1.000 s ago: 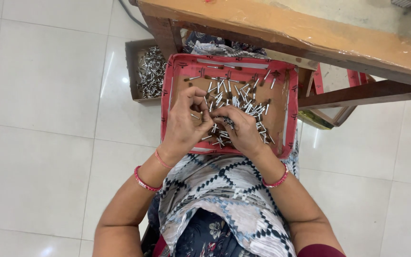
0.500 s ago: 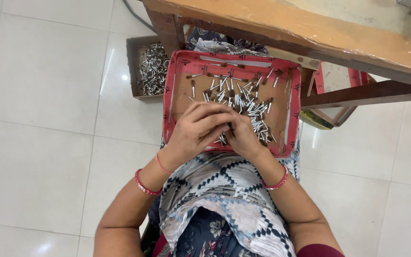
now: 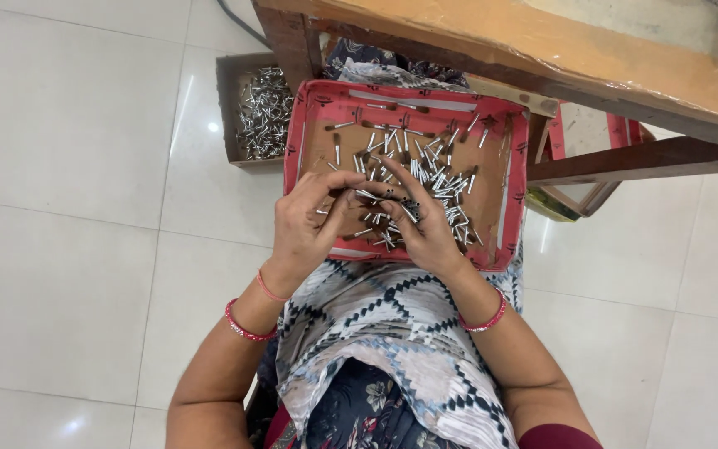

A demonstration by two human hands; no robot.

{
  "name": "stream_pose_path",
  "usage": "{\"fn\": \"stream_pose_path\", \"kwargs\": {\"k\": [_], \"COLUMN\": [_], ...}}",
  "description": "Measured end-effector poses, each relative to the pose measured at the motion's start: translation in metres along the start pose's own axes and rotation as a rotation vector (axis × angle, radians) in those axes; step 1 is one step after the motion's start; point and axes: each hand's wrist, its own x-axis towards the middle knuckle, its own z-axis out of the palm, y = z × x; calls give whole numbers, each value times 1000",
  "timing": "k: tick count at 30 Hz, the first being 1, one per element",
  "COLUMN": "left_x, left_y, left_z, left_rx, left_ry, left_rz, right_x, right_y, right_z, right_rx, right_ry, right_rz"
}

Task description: The recorder is gathering metal pins from a tray and bundling them into groups.

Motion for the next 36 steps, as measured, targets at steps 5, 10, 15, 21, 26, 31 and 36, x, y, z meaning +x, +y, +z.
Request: {"fn": "stream_pose_path", "kwargs": {"k": [5, 10, 15, 21, 26, 31, 36], "left_x": [4, 3, 2, -6, 0, 21, 43], "left_y": [8, 10, 3, -18, -32, -40, -30], "left_z": [0, 3, 2, 0, 14, 17, 26], "left_rx": [124, 112, 146, 233, 368, 449, 411], "left_ry": [26, -14, -7, -37, -128, -26, -21], "left_rz": [60, 104, 137, 88, 27, 146, 174], "right_x": [-1, -1, -1, -37, -68, -7, 87], "right_y": [-1, 7, 11, 40, 53, -31, -65], "right_z": [0, 0, -16, -68, -80, -117, -183], "right_rx": [-52, 45, 223, 217, 42, -616, -1004], "right_ry": [-9, 15, 16, 276, 334, 350, 375], "right_rz": [40, 45, -21, 249, 444, -117, -405]}}
